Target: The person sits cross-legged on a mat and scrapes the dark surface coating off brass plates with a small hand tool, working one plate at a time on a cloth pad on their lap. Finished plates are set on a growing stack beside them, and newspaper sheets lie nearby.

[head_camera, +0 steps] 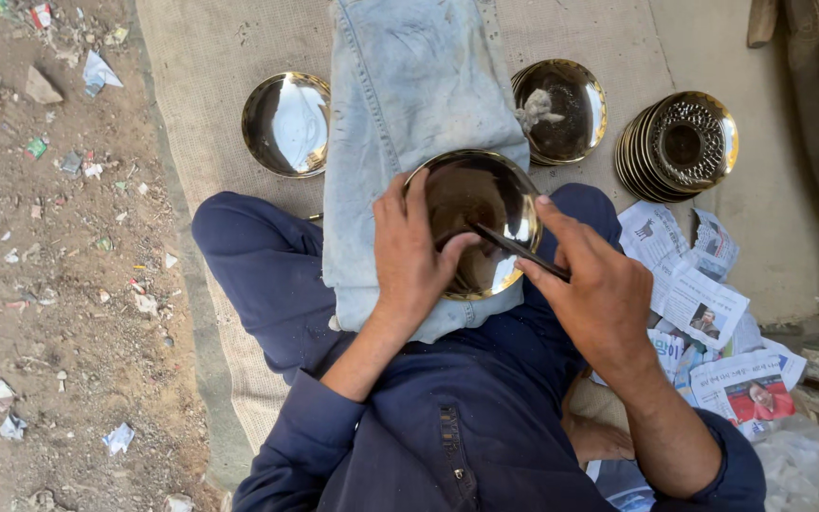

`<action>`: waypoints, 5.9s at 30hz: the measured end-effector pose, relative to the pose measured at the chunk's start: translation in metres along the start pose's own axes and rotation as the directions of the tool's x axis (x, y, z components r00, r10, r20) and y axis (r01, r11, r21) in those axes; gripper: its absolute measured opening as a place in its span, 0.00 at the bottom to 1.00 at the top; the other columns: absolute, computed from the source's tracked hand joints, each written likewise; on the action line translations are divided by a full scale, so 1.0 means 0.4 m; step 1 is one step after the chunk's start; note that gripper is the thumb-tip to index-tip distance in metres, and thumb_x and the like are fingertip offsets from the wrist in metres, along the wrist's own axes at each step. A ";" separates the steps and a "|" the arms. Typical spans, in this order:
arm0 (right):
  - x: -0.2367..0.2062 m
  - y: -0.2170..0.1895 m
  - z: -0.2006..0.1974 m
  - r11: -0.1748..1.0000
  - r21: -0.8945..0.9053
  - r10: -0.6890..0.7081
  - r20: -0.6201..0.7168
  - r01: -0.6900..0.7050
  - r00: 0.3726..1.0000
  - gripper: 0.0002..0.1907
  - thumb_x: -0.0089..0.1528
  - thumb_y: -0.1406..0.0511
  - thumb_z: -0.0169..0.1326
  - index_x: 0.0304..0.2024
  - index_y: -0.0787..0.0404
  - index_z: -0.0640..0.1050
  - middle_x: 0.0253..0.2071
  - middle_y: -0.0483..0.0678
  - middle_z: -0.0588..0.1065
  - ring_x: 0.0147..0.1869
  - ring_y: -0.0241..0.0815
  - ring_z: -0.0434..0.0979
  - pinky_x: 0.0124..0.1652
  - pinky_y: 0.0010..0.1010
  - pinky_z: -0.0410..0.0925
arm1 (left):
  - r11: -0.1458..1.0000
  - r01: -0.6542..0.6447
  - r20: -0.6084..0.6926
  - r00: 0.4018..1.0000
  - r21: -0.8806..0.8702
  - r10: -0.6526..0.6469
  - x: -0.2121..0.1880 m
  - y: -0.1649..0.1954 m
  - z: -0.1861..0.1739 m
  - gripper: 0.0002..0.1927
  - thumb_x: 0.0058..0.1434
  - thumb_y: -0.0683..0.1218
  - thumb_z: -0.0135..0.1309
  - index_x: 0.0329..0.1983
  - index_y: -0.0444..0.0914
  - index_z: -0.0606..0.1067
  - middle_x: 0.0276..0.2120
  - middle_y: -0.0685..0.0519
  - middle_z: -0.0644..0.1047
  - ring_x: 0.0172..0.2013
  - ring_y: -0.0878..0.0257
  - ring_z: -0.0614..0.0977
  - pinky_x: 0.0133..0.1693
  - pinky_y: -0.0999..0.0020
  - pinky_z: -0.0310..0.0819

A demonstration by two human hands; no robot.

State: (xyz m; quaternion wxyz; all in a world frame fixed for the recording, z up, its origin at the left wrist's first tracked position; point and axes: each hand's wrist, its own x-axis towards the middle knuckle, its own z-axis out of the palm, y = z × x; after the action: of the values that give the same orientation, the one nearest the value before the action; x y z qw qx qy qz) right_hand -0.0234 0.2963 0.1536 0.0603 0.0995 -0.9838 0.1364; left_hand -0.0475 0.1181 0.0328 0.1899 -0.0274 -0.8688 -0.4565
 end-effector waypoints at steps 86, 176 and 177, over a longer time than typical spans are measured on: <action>0.162 -0.150 0.025 0.909 -0.330 -0.099 0.419 0.253 0.902 0.38 0.48 0.57 0.71 0.60 0.58 0.76 0.28 0.57 0.79 0.36 0.58 0.83 0.35 0.48 0.74 | 0.977 -0.044 0.073 0.997 0.207 0.030 0.006 -0.127 -0.092 0.18 0.69 0.53 0.52 0.31 0.34 0.74 0.24 0.40 0.78 0.26 0.39 0.79 0.28 0.45 0.70; -0.180 0.162 0.274 0.175 0.925 0.617 0.163 -0.337 0.770 0.17 0.60 0.70 0.65 0.45 0.60 0.70 0.31 0.39 0.67 0.29 0.29 0.64 0.24 0.21 0.58 | 0.894 0.343 0.223 0.932 -0.287 -0.286 -0.103 -0.007 -0.102 0.20 0.74 0.47 0.52 0.29 0.29 0.69 0.16 0.40 0.63 0.20 0.61 0.61 0.24 0.61 0.56; -0.178 0.185 0.278 0.153 0.948 0.622 0.128 -0.280 0.772 0.16 0.59 0.71 0.63 0.45 0.59 0.70 0.31 0.40 0.69 0.29 0.31 0.67 0.23 0.21 0.59 | 0.862 0.337 0.274 0.931 -0.378 -0.243 -0.092 0.013 -0.089 0.16 0.74 0.48 0.51 0.34 0.30 0.72 0.18 0.42 0.66 0.22 0.64 0.63 0.24 0.64 0.59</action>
State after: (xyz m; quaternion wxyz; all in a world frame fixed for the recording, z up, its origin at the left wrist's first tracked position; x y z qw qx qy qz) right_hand 0.0203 0.3477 0.0181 0.0922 -0.2095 -0.6752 0.7012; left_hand -0.0014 0.0972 0.0418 0.0126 0.0148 -0.7601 -0.6496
